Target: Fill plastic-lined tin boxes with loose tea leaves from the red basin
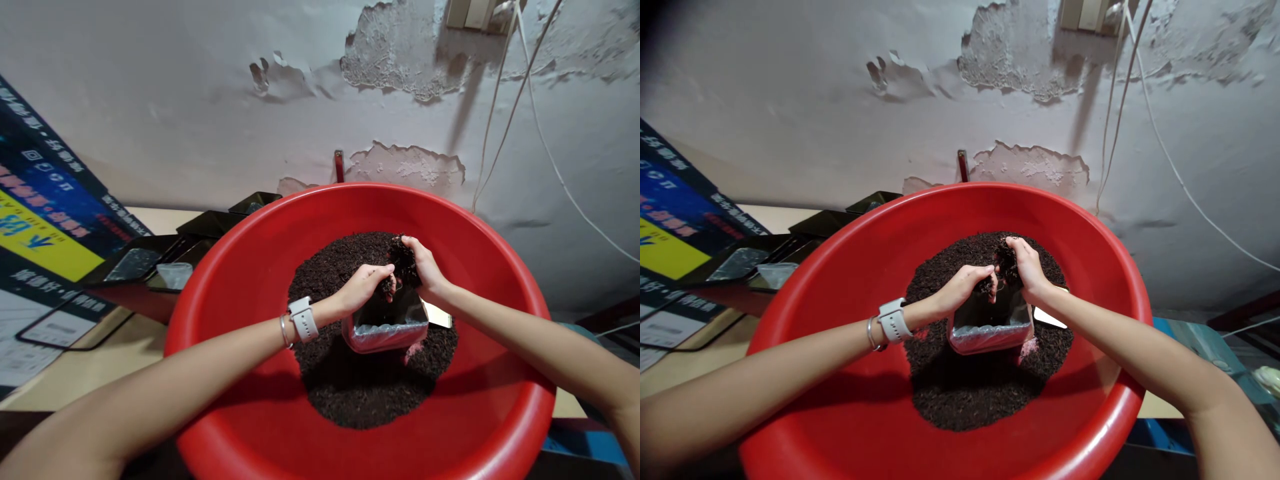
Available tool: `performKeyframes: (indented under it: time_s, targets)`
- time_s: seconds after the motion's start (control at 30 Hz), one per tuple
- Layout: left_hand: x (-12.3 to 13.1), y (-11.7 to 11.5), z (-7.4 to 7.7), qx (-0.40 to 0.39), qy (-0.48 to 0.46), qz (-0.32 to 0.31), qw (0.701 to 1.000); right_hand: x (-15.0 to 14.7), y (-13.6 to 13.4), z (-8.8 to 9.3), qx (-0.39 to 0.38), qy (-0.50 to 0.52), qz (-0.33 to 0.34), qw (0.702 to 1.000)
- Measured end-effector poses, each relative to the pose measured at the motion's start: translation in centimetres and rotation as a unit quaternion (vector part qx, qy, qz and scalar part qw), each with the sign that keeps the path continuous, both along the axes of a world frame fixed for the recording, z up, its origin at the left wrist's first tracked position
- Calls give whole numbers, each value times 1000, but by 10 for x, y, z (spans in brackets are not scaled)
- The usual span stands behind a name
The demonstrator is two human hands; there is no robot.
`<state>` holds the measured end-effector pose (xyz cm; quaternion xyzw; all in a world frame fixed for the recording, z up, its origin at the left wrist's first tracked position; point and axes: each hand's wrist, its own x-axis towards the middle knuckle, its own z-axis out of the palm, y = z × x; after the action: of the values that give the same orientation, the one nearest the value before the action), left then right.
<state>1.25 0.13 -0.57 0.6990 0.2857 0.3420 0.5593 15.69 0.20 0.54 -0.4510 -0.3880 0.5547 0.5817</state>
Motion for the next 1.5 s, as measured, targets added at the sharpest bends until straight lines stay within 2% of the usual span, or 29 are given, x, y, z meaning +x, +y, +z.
performKeyframes:
  time_s: [0.3,0.53,0.7,1.03,1.23,1.5]
  targets:
    - [1,0,-2,-10,-7,-6,1000,-2,-3,3,-2,2,1,1000]
    - [0,0,-2,-15,-4,-6,1000,0,-1,0,30,-45,-20,998]
    - [1,0,-2,-11,-10,-5,1000,-1,-2,2,10,-21,-6,1000]
    - [-1,-2,1,15,0,-13,1000,-2,-4,4,-11,0,4,1000]
    - [-3,-3,4,62,25,-20,998,-1,-2,1,-2,-5,10,1000]
    - [-4,-6,6,11,17,-25,999,-2,-4,4,-17,0,14,1000]
